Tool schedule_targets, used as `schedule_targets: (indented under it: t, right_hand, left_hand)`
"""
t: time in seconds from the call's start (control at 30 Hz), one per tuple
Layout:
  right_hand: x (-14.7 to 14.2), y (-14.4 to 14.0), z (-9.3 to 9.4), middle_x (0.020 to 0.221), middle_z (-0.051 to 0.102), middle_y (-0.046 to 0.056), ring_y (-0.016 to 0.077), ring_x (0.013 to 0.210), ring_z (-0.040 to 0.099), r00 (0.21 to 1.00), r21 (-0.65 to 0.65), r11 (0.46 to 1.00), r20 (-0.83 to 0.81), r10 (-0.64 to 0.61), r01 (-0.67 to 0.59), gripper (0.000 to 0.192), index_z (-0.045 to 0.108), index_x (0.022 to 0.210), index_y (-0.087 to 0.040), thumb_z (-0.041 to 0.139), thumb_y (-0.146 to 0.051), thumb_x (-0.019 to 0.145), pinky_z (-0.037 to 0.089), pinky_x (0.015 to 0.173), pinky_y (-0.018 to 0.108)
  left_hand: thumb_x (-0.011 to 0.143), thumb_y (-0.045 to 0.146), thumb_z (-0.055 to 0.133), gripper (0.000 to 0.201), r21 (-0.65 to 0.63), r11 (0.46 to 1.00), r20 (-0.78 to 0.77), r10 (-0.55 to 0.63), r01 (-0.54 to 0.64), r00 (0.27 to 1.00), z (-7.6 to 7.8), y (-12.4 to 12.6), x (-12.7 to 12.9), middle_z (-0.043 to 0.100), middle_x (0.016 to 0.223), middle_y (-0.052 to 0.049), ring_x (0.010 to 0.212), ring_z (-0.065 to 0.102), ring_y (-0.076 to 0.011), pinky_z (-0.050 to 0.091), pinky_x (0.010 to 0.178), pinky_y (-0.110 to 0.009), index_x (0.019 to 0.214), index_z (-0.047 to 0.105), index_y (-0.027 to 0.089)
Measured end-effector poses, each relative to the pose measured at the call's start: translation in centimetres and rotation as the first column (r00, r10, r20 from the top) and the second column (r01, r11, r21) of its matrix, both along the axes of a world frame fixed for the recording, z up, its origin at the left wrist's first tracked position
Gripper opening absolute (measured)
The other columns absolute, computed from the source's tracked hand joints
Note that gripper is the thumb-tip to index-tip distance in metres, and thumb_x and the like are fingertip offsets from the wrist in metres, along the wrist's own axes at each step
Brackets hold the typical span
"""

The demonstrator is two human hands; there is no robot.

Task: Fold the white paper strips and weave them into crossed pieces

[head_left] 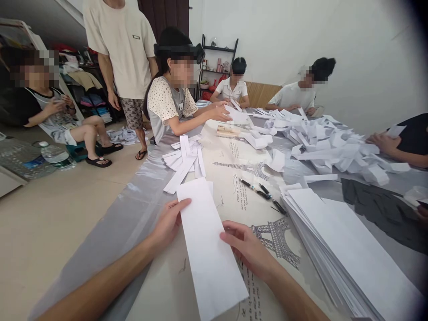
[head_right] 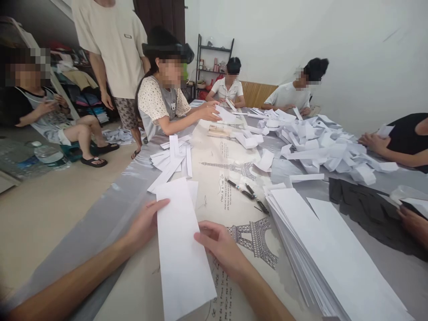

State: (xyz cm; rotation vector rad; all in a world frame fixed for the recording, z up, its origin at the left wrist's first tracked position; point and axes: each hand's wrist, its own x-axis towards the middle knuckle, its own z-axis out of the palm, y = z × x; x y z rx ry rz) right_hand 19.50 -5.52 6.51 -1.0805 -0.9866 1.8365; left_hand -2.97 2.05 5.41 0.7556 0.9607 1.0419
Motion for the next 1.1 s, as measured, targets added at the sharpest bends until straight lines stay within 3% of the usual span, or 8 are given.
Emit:
schedule_targets:
  t: [0.17, 0.5, 0.63, 0.7, 0.77, 0.87, 0.97, 1.1]
  right_hand:
    - [0.1, -0.2, 0.1, 0.118, 0.076, 0.009, 0.0268, 0.096, 0.073, 0.996, -0.011, 0.997, -0.035, 0.076, -0.077, 0.050, 0.067, 0.132, -0.025, 0.080, -0.042, 0.086, 0.055, 0.086, 0.040]
    - [0.8, 0.0, 0.3, 0.105, 0.080, 0.006, 0.0258, 0.084, 0.075, 0.980, 0.192, 0.970, 0.104, -0.170, 0.148, 0.084, 0.035, 0.158, -0.033, 0.078, -0.047, 0.087, 0.060, 0.077, 0.042]
    - [3.0, 0.3, 0.6, 0.117, 0.077, 0.006, 0.0281, 0.095, 0.075, 0.909, 0.359, 0.926, 0.336, -0.247, 0.119, 0.055, 0.063, 0.138, -0.031, 0.078, -0.044, 0.086, 0.062, 0.078, 0.041]
    - [4.7, 0.6, 0.3, 0.117, 0.077, 0.006, 0.0292, 0.102, 0.073, 0.802, 0.564, 0.822, 0.455, -0.387, 0.077, 0.028, 0.076, 0.115, -0.029, 0.075, -0.038, 0.089, 0.063, 0.078, 0.040]
    - [6.4, 1.1, -0.2, 0.103, 0.079, 0.005, 0.0267, 0.095, 0.073, 0.707, 0.766, 0.637, 0.496, -0.504, -0.084, 0.017, 0.080, 0.104, -0.029, 0.065, -0.028, 0.095, 0.061, 0.078, 0.040]
    - [8.3, 1.6, -1.4, 0.100, 0.079, 0.005, 0.0251, 0.095, 0.071, 0.595, 0.834, 0.428, 0.549, -0.587, -0.347, 0.029, 0.078, 0.107, -0.028, 0.056, -0.013, 0.096, 0.060, 0.083, 0.042]
    - [8.6, 1.7, -2.3, 0.100, 0.077, 0.006, 0.0240, 0.091, 0.070, 0.451, 0.701, 0.451, 0.707, -0.545, -0.553, 0.040, 0.076, 0.103, -0.025, 0.047, -0.001, 0.090, 0.060, 0.075, 0.039]
    - [7.9, 1.3, -2.4, 0.105, 0.073, 0.008, 0.0248, 0.094, 0.068, 0.295, 0.522, 0.523, 0.839, -0.458, -0.673, 0.047, 0.075, 0.101, -0.023, 0.043, 0.004, 0.080, 0.058, 0.067, 0.036]
  left_hand:
    - [0.069, 0.037, 0.090, 0.032, -0.046, 0.989, 0.040, 0.141, -0.139, 0.989, -0.6, 0.9, -0.5, 0.077, 0.092, -0.009, 0.080, 0.069, -0.0210, 0.055, 0.070, -0.027, 0.084, 0.076, 0.013]
    - [0.066, 0.031, 0.090, 0.036, 0.029, 0.953, 0.071, 0.298, -0.301, 0.952, -1.1, 3.3, -2.1, 0.077, 0.104, -0.010, 0.091, 0.069, -0.0213, 0.055, 0.076, -0.026, 0.094, 0.078, 0.012]
    - [0.075, 0.032, 0.087, 0.034, 0.244, 0.956, -0.029, 0.177, -0.165, 0.984, -0.6, 4.1, -3.6, 0.075, 0.111, -0.010, 0.101, 0.068, -0.0226, 0.054, 0.087, -0.028, 0.103, 0.076, 0.016]
    - [0.082, 0.033, 0.082, 0.025, 0.411, 0.911, -0.165, 0.115, -0.037, 0.980, -0.4, 4.5, -4.5, 0.074, 0.110, -0.009, 0.102, 0.067, -0.0225, 0.052, 0.090, -0.031, 0.101, 0.075, 0.019]
    - [0.087, 0.032, 0.077, 0.015, 0.600, 0.780, -0.387, 0.088, 0.178, 0.918, -0.4, 4.9, -5.4, 0.073, 0.108, -0.008, 0.100, 0.066, -0.0230, 0.051, 0.091, -0.034, 0.096, 0.075, 0.020]
    - [0.093, 0.022, 0.067, 0.007, 0.706, 0.412, -0.687, 0.204, 0.576, 0.697, -0.8, 5.1, -6.0, 0.070, 0.111, -0.009, 0.107, 0.063, -0.0252, 0.046, 0.098, -0.040, 0.095, 0.074, 0.021]
    - [0.097, 0.009, 0.054, 0.025, 0.587, 0.140, -0.791, 0.311, 0.798, 0.527, -1.6, 4.5, -5.8, 0.068, 0.120, -0.011, 0.117, 0.058, -0.0259, 0.044, 0.103, -0.042, 0.111, 0.069, 0.022]
    - [0.096, 0.012, 0.056, 0.027, 0.449, 0.034, -0.858, 0.295, 0.893, 0.420, -2.1, 3.6, -5.2, 0.066, 0.120, -0.012, 0.110, 0.061, -0.0251, 0.047, 0.099, -0.039, 0.121, 0.062, 0.021]
